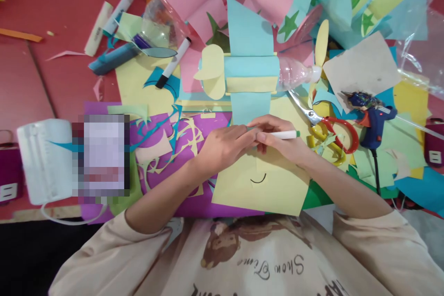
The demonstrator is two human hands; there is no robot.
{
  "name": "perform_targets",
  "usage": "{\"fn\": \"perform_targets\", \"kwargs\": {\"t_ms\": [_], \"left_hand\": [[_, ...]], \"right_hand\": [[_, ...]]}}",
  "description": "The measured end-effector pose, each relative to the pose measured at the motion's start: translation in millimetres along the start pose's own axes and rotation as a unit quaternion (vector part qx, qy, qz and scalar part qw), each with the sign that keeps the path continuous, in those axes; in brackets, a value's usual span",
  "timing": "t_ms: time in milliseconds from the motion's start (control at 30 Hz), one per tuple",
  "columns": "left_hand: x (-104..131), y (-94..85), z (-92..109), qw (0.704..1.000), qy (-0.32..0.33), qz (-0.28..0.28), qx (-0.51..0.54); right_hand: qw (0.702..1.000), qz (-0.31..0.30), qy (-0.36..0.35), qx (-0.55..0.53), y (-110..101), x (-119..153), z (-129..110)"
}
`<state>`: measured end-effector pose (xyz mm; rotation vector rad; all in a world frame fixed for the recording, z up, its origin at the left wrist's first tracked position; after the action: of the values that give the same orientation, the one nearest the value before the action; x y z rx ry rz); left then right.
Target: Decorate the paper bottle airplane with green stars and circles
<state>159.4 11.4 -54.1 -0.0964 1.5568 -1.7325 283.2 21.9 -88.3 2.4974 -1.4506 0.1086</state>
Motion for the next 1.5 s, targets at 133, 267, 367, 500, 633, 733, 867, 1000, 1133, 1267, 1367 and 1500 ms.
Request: {"fn": "perform_targets", "kwargs": {"t_ms": [133, 267, 367, 500, 633, 733, 867, 1000, 1133, 1267, 1367, 1500], "left_hand": [[2.1, 4.3, -2.3, 0.998, -0.018, -0.029, 0.050], [3.0, 5.5, -4.4, 0.994, -0.030, -0.036, 0.097], [3.3, 4.1, -7.1, 0.990, -0.041, -0.020, 0.132], [6.1, 0.9, -9.3, 0.986, -0.045, 0.013, 0.157], [16.8, -3.2, -31.6, 0.968, -0.135, 0.041, 0.209], [34.8, -21.8, -75.6, 0.910, -0.319, 0.168, 0.203], [41.3, -44.7, -112.2, 0.895, -0.397, 0.195, 0.053], [44.1, -47.3, -126.9, 0.889, -0.415, 0.189, 0.035], [46.5, -46.2, -122.7, 0.901, -0.375, 0.214, 0.050], [46.7, -50.6, -114.0, 0.910, -0.342, 0.229, 0.036], [41.7, -51.8, -104.0, 0.931, -0.301, 0.207, 0.012], [28.5, -44.9, -80.0, 0.975, -0.145, 0.167, 0.005]], "right_hand": [[1.000, -0.006, 0.004, -0.001, 0.8, 0.3, -3.9], [1.000, -0.017, 0.010, -0.006, 1.8, 0.2, -3.4], [0.999, -0.029, 0.013, -0.024, 3.5, 1.2, -2.1], [0.998, -0.040, 0.010, -0.046, 5.3, 2.3, -3.0], [0.996, 0.020, -0.005, -0.092, -4.4, 1.2, -8.6], [0.992, 0.087, -0.028, -0.093, -14.8, 0.7, -14.5], [0.987, 0.139, -0.061, -0.059, -21.1, 0.9, -19.5], [0.979, 0.178, -0.096, -0.013, -27.1, 2.0, -20.9], [0.972, 0.213, -0.099, 0.009, -33.9, 2.0, -19.5], [0.978, 0.195, -0.076, 0.009, -32.0, -0.5, -16.2], [0.984, 0.165, -0.071, 0.004, -27.6, -0.7, -14.4], [0.987, 0.147, -0.068, -0.002, -23.6, 1.3, -11.8]]}}
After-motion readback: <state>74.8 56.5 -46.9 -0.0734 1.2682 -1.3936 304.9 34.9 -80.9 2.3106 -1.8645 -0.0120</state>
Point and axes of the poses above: each hand's wrist, its own x-axis away from the middle knuckle, its own y-axis out of the palm, z = x × y, the point moved 6 cm from there along -x, towards the middle knuckle, and after that the axes turned 2 degrees about -z, right-handed, at the moved point
